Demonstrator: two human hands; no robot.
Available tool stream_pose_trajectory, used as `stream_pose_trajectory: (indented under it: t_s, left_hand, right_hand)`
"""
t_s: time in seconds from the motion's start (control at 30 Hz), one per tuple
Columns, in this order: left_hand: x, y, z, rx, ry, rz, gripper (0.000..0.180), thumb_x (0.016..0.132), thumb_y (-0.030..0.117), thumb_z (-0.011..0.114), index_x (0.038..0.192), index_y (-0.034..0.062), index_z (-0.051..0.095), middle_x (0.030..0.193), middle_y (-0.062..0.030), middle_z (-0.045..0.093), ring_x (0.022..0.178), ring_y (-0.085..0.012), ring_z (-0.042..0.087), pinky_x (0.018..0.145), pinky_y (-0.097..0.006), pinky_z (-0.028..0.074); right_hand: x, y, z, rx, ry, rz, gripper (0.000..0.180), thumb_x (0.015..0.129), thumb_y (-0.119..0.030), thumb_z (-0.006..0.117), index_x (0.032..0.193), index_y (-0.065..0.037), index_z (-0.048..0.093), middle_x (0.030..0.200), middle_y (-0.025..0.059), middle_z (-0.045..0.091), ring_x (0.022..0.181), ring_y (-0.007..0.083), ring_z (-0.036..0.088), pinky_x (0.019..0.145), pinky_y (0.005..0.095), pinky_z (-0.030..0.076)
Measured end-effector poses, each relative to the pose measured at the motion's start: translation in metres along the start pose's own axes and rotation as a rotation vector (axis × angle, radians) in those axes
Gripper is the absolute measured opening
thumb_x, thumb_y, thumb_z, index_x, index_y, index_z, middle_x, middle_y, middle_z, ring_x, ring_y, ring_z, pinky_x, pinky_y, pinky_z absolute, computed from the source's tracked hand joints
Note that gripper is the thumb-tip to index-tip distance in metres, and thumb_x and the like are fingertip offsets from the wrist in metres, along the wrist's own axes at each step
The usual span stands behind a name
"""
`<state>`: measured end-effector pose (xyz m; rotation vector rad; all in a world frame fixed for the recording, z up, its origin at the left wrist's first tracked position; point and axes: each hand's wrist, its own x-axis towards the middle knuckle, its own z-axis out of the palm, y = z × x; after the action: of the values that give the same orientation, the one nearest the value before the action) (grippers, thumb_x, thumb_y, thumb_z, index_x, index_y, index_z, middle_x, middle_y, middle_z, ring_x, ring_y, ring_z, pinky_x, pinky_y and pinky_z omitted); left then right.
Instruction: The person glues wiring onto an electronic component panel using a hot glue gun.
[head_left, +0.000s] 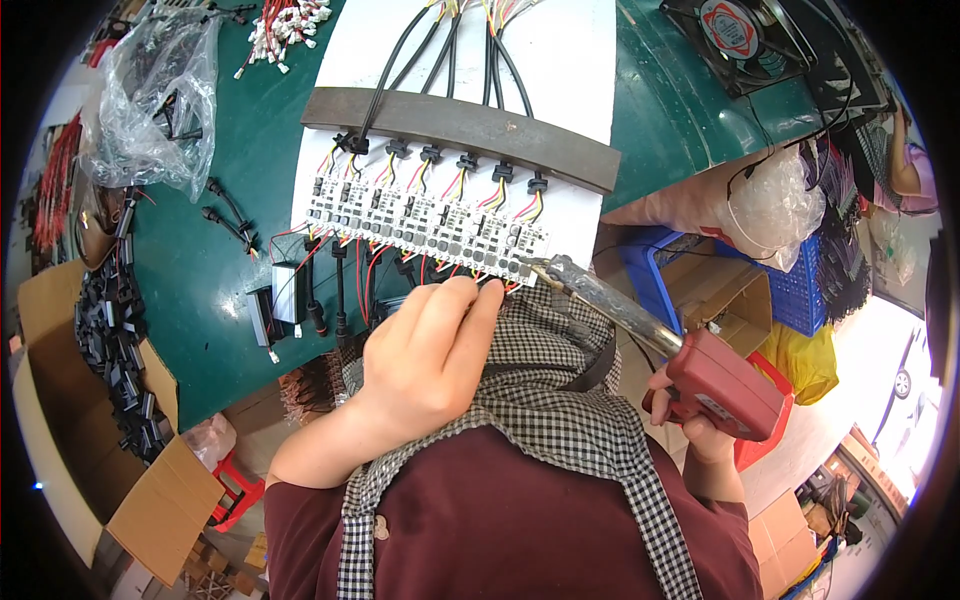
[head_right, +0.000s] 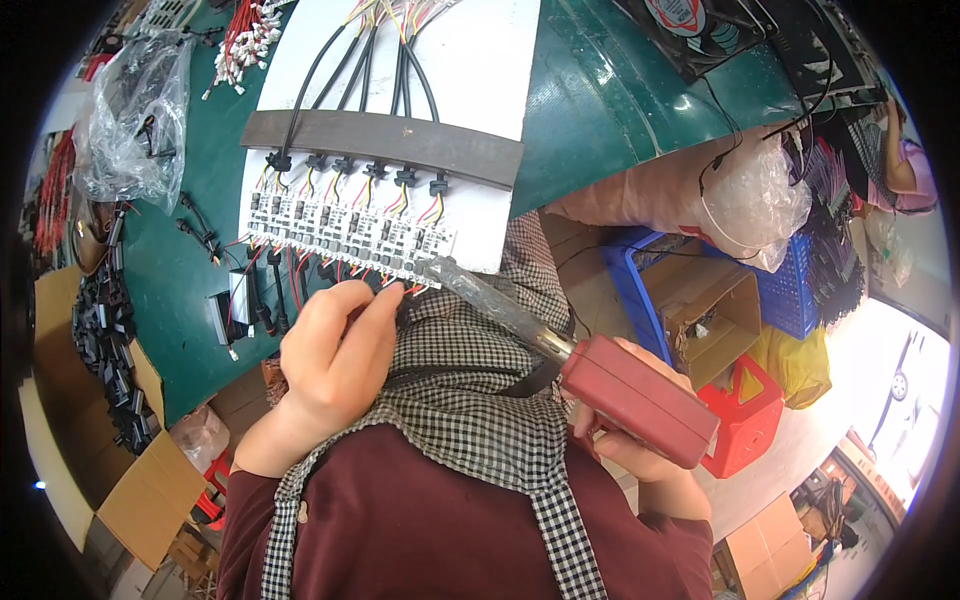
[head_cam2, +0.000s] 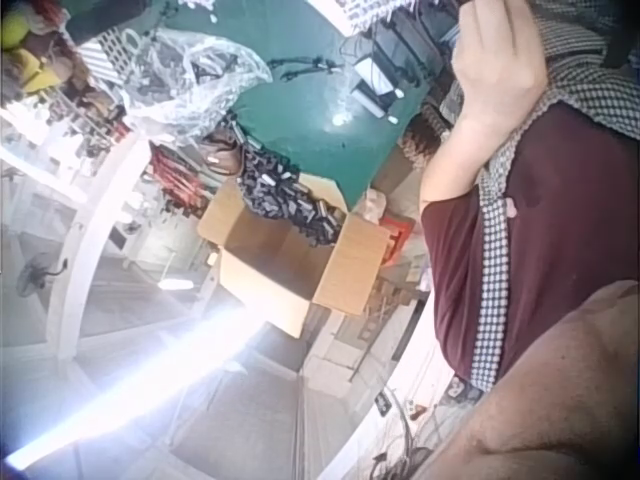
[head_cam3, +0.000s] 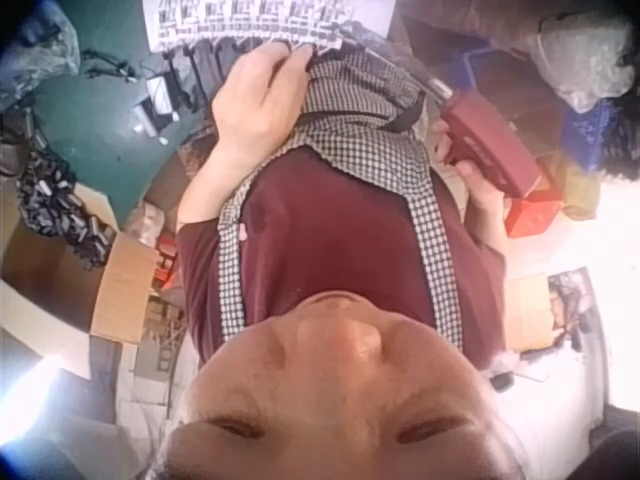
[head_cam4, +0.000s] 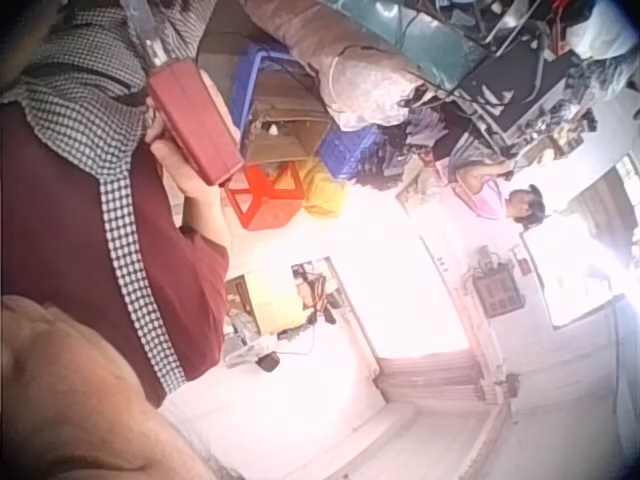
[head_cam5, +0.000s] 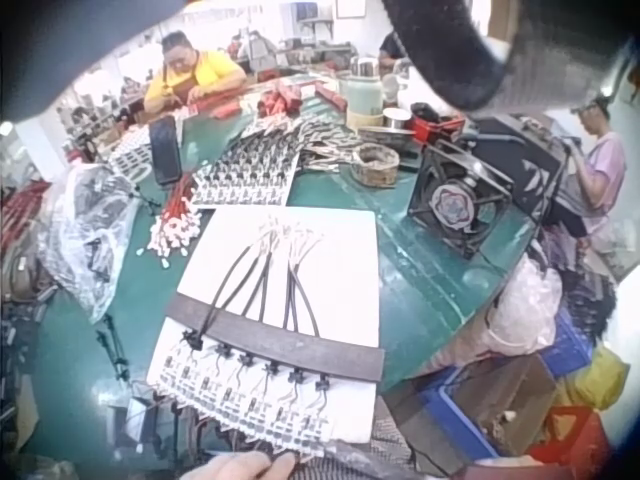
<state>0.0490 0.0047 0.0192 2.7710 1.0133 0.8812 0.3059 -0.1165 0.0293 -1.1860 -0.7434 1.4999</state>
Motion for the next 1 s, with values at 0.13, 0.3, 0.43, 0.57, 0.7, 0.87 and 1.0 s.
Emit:
stream_pose_trajectory:
  t_s: [0.13, 0.3, 0.43, 0.57, 0.7, 0.87, 1.0]
  left_hand:
    - [-0.0008, -0.0021, -0.0003, 0.021, 0.042, 0.0, 0.031, 0.061, 0.0, 0.062, 0.091, -0.008, 0.062, 0.082, -0.0111, 0.053, 0.064, -0.0193, 0.054, 0.051, -0.026, 0.046]
    - [-0.0009, -0.0018, -0.0003, -0.096, -0.006, -0.034, 0.031, 0.061, -0.002, 0.061, 0.091, -0.0093, 0.061, 0.08, -0.0107, 0.052, 0.064, -0.0199, 0.054, 0.053, -0.027, 0.047]
    - [-0.0002, 0.0021, 0.0017, -0.127, 0.039, -0.094, 0.028, 0.062, -0.011, 0.064, 0.09, -0.0066, 0.063, 0.074, -0.0096, 0.054, 0.06, -0.0206, 0.054, 0.051, -0.029, 0.044]
    - [-0.0008, 0.0013, 0.0001, -0.16, 0.008, -0.114, 0.028, 0.062, -0.011, 0.064, 0.09, -0.0064, 0.063, 0.075, -0.0096, 0.054, 0.061, -0.0205, 0.054, 0.052, -0.028, 0.044]
    - [-0.0013, -0.0022, -0.0009, -0.143, -0.017, -0.064, 0.029, 0.061, -0.004, 0.062, 0.09, -0.0092, 0.061, 0.08, -0.0106, 0.052, 0.065, -0.0197, 0.054, 0.053, -0.027, 0.047]
    - [-0.0009, 0.0012, 0.0, -0.161, 0.008, -0.123, 0.027, 0.062, -0.011, 0.064, 0.088, -0.0063, 0.063, 0.076, -0.0095, 0.053, 0.061, -0.0204, 0.053, 0.052, -0.028, 0.044]
    - [-0.0015, 0.0015, -0.0007, -0.147, 0.007, -0.124, 0.027, 0.062, -0.011, 0.064, 0.088, -0.0065, 0.063, 0.076, -0.0095, 0.053, 0.061, -0.0203, 0.053, 0.052, -0.028, 0.044]
  right_hand:
    - [-0.0035, 0.0064, -0.0034, -0.011, 0.006, -0.044, 0.081, 0.068, -0.024, 0.08, 0.13, 0.008, 0.038, 0.089, 0.0166, 0.064, 0.064, 0.0175, 0.062, 0.057, 0.0271, 0.049]
    - [0.0007, 0.0057, -0.0006, -0.059, -0.014, -0.053, 0.079, 0.069, -0.024, 0.079, 0.129, 0.008, 0.039, 0.088, 0.0171, 0.064, 0.063, 0.0171, 0.062, 0.057, 0.0272, 0.05]
    - [0.0019, 0.0063, 0.0008, -0.094, -0.016, -0.084, 0.078, 0.069, -0.025, 0.079, 0.128, 0.009, 0.04, 0.088, 0.0169, 0.065, 0.06, 0.016, 0.061, 0.058, 0.0268, 0.05]
    - [0.0031, 0.0056, 0.0016, -0.081, -0.015, -0.085, 0.078, 0.069, -0.026, 0.079, 0.128, 0.01, 0.04, 0.088, 0.0164, 0.066, 0.061, 0.0155, 0.061, 0.058, 0.0262, 0.05]
    - [0.0043, 0.0036, 0.0026, -0.094, -0.015, -0.064, 0.078, 0.07, -0.026, 0.079, 0.127, 0.01, 0.04, 0.086, 0.0155, 0.065, 0.061, 0.0154, 0.062, 0.058, 0.0258, 0.05]
    - [0.0061, 0.0036, 0.0039, -0.139, -0.012, -0.068, 0.077, 0.07, -0.027, 0.078, 0.126, 0.011, 0.042, 0.082, 0.0122, 0.065, 0.063, 0.0141, 0.062, 0.06, 0.0249, 0.05]
    - [0.0047, 0.0048, -0.0001, -0.191, -0.016, -0.055, 0.078, 0.069, -0.03, 0.079, 0.124, 0.011, 0.043, 0.081, 0.0107, 0.065, 0.065, 0.0136, 0.062, 0.062, 0.0249, 0.05]
